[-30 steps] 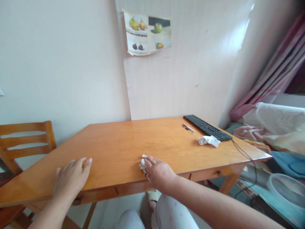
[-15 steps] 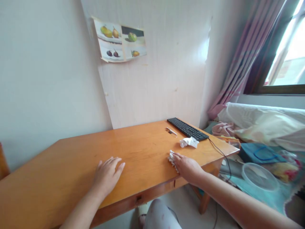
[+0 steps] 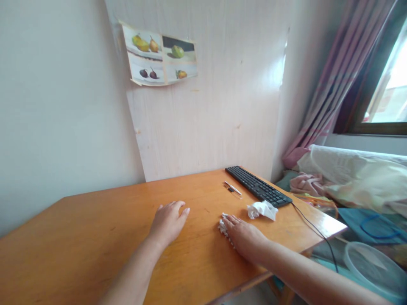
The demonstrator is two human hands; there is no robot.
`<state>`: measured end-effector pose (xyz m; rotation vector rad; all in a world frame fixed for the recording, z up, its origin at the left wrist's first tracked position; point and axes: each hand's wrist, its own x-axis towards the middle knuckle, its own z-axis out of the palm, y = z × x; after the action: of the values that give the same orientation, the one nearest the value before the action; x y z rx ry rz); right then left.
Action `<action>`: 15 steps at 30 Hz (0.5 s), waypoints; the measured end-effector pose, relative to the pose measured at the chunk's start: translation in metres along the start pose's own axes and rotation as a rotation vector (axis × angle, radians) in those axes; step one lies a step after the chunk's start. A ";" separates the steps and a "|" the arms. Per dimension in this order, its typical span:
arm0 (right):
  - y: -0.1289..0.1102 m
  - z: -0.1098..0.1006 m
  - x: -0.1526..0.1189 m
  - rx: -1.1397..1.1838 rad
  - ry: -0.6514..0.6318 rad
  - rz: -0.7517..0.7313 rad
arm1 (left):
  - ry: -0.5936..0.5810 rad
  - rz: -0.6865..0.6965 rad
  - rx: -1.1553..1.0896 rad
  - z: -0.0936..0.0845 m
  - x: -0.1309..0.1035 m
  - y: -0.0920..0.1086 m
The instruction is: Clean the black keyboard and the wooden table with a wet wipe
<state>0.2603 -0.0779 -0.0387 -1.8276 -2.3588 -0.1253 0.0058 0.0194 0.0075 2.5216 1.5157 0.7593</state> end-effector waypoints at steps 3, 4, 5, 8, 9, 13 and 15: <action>0.011 0.006 0.036 0.037 0.005 0.020 | -0.022 -0.012 -0.022 0.015 0.006 -0.005; 0.015 0.008 0.049 0.040 -0.006 0.031 | -0.027 -0.017 -0.028 0.020 0.005 -0.008; 0.019 0.010 0.062 0.037 -0.021 0.043 | -0.029 -0.025 -0.031 0.024 0.004 -0.011; 0.031 0.016 0.106 0.012 -0.069 0.067 | -0.046 -0.057 -0.026 0.030 -0.002 -0.021; 0.035 0.017 0.121 0.004 -0.080 0.073 | -0.054 -0.067 -0.018 0.031 -0.004 -0.024; 0.051 0.025 0.185 -0.042 -0.136 0.111 | -0.088 -0.103 0.095 0.030 -0.010 -0.026; 0.057 0.028 0.216 -0.070 -0.165 0.131 | -0.131 -0.113 0.162 0.029 -0.012 -0.024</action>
<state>0.2612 0.1476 -0.0309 -2.0949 -2.3582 -0.0442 -0.0040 0.0259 -0.0302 2.5122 1.7199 0.4640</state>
